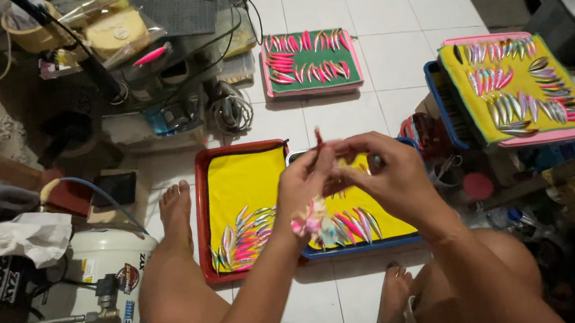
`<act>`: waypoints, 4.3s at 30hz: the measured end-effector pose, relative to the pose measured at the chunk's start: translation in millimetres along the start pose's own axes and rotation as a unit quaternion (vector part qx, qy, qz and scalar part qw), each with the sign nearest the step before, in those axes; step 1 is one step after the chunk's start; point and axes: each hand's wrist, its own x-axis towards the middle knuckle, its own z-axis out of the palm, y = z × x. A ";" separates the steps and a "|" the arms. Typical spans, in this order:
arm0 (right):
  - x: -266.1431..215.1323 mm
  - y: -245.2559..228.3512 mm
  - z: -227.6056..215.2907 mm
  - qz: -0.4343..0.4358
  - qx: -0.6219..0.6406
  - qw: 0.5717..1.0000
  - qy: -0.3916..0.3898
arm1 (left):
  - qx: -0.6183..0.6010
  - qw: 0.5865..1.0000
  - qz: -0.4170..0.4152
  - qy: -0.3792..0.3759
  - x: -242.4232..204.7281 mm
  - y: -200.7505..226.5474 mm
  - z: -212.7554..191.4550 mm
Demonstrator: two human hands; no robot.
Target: The person assembles fishing lures by hand, picking up lure bodies from trays and attaching small components using a small tool.
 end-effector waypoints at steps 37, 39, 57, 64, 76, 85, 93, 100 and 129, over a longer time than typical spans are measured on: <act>-58.3 8.3 -11.8 -0.043 -0.008 0.998 0.046 | 0.121 0.992 0.016 -0.024 -49.8 -24.5 -5.5; -61.1 13.0 -12.5 0.032 0.038 0.998 0.041 | 0.126 0.989 0.068 -0.025 -53.1 -28.3 -4.3; -58.6 3.1 -13.1 -0.016 0.043 0.997 0.067 | 0.205 0.954 0.215 -0.023 -54.0 -21.7 -4.3; -63.0 8.1 -6.1 0.011 0.022 0.996 0.085 | 0.379 0.811 0.440 0.066 -57.2 -13.2 -2.4; -52.5 21.0 -15.6 -0.260 -0.163 0.951 0.038 | 0.087 0.996 0.029 0.008 -44.3 -14.6 -15.9; -59.4 22.5 5.0 -0.247 -0.198 0.948 0.038 | -0.060 0.990 -0.028 0.128 -42.0 -23.3 -5.8; -60.4 23.7 3.7 0.064 0.032 0.993 -0.092 | -0.040 0.998 -0.046 0.002 -37.4 -16.5 -20.6; -55.0 18.3 -4.1 0.245 0.289 0.915 -0.139 | -0.099 0.989 -0.094 -0.052 -34.9 -16.2 -25.7; -57.8 22.9 3.1 0.358 0.386 0.846 -0.090 | 0.001 0.997 -0.010 -0.079 -45.5 -0.6 -32.2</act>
